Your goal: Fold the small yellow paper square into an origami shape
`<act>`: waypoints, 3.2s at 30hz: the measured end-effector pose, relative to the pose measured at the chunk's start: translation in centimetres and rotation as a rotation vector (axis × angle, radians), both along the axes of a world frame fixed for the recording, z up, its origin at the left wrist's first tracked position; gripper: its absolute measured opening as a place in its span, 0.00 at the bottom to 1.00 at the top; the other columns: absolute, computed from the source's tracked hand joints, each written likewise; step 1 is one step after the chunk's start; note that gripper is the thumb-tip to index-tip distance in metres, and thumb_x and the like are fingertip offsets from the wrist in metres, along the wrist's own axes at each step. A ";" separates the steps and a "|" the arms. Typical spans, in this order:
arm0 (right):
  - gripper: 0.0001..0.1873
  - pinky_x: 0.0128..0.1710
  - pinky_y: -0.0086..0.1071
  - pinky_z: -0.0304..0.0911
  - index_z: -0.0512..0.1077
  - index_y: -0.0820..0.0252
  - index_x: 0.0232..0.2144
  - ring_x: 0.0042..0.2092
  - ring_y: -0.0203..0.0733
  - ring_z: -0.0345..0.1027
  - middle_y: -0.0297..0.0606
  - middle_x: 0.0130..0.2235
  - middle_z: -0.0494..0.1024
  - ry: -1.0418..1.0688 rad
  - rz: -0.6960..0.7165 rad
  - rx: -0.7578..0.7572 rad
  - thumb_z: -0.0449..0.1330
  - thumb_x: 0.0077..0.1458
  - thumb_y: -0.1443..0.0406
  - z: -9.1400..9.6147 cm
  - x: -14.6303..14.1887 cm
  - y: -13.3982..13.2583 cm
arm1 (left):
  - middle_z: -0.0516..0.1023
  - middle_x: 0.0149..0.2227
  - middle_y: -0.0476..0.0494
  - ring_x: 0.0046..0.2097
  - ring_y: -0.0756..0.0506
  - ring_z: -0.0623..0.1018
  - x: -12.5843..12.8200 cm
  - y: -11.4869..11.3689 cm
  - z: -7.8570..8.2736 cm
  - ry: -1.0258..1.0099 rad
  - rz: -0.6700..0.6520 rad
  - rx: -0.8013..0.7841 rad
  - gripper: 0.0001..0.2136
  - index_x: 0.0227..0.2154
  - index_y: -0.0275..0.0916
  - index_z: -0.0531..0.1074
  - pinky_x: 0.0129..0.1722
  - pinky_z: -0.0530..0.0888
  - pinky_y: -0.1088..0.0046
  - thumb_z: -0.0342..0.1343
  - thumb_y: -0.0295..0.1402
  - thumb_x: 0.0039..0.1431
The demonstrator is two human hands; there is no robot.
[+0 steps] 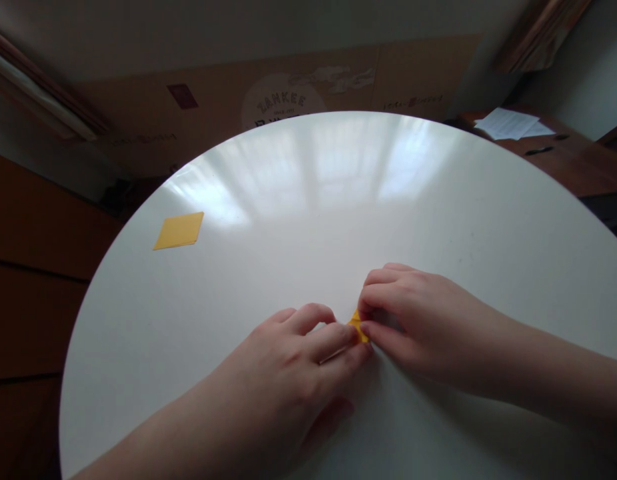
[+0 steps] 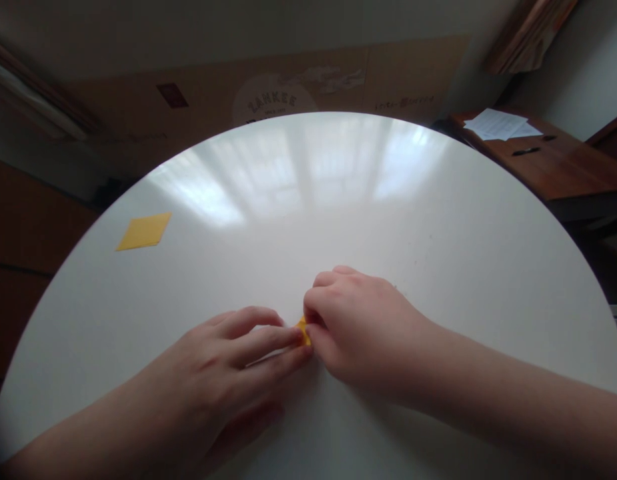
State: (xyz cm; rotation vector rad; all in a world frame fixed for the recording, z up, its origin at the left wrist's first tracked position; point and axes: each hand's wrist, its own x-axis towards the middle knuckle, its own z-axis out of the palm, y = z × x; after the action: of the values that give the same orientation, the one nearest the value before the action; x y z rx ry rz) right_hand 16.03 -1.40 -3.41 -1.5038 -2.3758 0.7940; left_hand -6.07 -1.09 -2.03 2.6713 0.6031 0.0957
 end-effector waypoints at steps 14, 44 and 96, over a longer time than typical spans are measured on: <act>0.09 0.37 0.34 0.61 0.75 0.56 0.26 0.38 0.42 0.69 0.34 0.34 0.78 0.001 -0.012 -0.026 0.58 0.56 0.69 0.1 0.1 0.0 | 0.76 0.54 0.45 0.53 0.37 0.72 0.1 -0.2 -0.1 0.014 -0.003 -0.013 0.16 0.53 0.42 0.71 0.52 0.72 0.58 0.56 0.32 0.62; 0.07 0.30 0.29 0.58 0.72 0.56 0.27 0.32 0.37 0.68 0.31 0.32 0.77 0.021 -0.027 -0.053 0.60 0.58 0.64 -0.3 2.0 1.4 | 0.70 0.60 0.47 0.56 0.36 0.68 0.1 -0.6 -0.2 0.133 0.011 -0.026 0.22 0.60 0.44 0.65 0.56 0.69 0.54 0.53 0.35 0.63; 0.07 0.35 0.31 0.61 0.77 0.55 0.29 0.35 0.39 0.71 0.33 0.33 0.80 0.034 0.039 -0.013 0.60 0.56 0.68 0.1 1.0 0.9 | 0.69 0.61 0.42 0.57 0.36 0.69 0.3 -0.4 0.4 0.136 0.010 -0.030 0.28 0.62 0.42 0.62 0.56 0.69 0.57 0.58 0.40 0.60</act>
State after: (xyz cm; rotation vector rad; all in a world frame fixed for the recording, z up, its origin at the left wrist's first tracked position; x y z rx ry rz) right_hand 17.02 -0.51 -3.30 -1.4411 -2.3873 0.8385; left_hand -5.72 -1.46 -1.67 2.6609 0.6541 -0.0921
